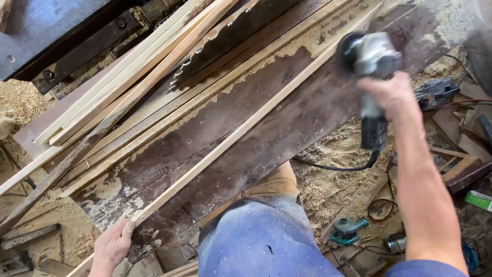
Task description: Sanding thin wooden strips using a handheld power sander on a workbench in a workshop.
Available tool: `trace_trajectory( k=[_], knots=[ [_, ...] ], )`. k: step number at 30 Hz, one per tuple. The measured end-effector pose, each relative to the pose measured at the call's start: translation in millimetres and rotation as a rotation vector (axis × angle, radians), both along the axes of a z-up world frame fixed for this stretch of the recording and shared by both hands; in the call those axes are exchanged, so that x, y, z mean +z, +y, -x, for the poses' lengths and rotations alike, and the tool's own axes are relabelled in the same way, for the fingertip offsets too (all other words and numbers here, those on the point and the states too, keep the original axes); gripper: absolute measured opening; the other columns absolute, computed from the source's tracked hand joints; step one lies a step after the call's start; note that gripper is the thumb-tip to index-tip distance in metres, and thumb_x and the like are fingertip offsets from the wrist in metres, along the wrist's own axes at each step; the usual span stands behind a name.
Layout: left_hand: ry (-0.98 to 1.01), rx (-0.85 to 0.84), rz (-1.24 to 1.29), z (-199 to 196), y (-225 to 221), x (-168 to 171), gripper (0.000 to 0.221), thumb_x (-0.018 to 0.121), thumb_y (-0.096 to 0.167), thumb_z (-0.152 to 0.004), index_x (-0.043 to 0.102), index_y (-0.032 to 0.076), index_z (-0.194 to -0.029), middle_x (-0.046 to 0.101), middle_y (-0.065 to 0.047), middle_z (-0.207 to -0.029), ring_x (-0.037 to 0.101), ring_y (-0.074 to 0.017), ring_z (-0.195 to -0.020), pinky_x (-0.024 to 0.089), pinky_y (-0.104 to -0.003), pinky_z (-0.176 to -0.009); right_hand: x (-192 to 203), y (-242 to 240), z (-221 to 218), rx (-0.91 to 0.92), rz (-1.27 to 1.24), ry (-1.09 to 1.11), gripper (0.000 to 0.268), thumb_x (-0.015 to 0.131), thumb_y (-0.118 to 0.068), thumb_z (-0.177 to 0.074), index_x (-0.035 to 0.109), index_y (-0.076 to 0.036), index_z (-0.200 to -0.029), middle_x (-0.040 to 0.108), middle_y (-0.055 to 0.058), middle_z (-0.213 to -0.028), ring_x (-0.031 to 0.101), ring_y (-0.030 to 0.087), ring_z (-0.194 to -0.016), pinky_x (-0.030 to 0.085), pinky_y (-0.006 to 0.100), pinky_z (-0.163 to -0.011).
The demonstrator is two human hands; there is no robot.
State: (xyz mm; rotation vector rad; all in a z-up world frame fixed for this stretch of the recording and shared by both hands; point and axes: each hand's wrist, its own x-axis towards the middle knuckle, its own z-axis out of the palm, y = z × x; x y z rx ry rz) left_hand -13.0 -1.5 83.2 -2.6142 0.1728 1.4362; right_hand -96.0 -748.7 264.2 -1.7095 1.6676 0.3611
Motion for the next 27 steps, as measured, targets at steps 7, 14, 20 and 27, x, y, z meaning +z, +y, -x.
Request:
trace_trajectory(
  k=[7,14,20,27],
  knots=[
    [-0.089,0.086,0.255,3.6,1.3,-3.2,0.048,0.044,0.063,-0.090,0.070,0.031,-0.114,0.078,0.006,-0.110,0.071,-0.0220,-0.102,0.056,-0.041,-0.092,48.1,205.0,-20.8,0.311,-0.410,-0.067,0.061,0.079,-0.012,-0.078,0.057,-0.010,-0.135,0.075,0.012,-0.103,0.069,0.017,-0.059,0.061,0.026,-0.050],
    [-0.218,-0.204,0.143,13.2,24.3,-38.8,0.055,0.020,0.070,-0.094,0.054,0.029,-0.109,0.077,-0.002,-0.086,0.073,-0.0296,-0.073,0.060,-0.046,-0.074,-6.3,316.3,-21.9,1.113,-0.602,-0.033,0.047,0.074,-0.020,-0.079,0.056,-0.006,-0.120,0.072,0.009,-0.096,0.072,0.023,-0.080,0.065,0.035,-0.075],
    [-0.460,-0.348,0.234,28.7,44.8,-59.6,0.046,0.031,0.068,-0.096,0.054,0.028,-0.098,0.066,0.003,-0.072,0.064,-0.0226,-0.059,0.055,-0.040,-0.060,32.0,227.6,-40.0,0.720,-0.495,0.095,0.048,0.076,-0.023,-0.081,0.058,-0.009,-0.123,0.073,0.005,-0.096,0.071,0.015,-0.075,0.061,0.025,-0.067],
    [-0.502,-0.386,0.226,32.8,60.6,-70.4,0.042,0.037,0.068,-0.094,0.053,0.029,-0.095,0.055,0.002,-0.064,0.056,-0.0189,-0.052,0.054,-0.037,-0.058,38.3,46.5,-48.1,0.142,-0.143,0.169,0.035,0.068,-0.013,-0.088,0.062,-0.012,-0.122,0.066,0.011,-0.097,0.062,0.021,-0.081,0.055,0.032,-0.075]
  ],
)
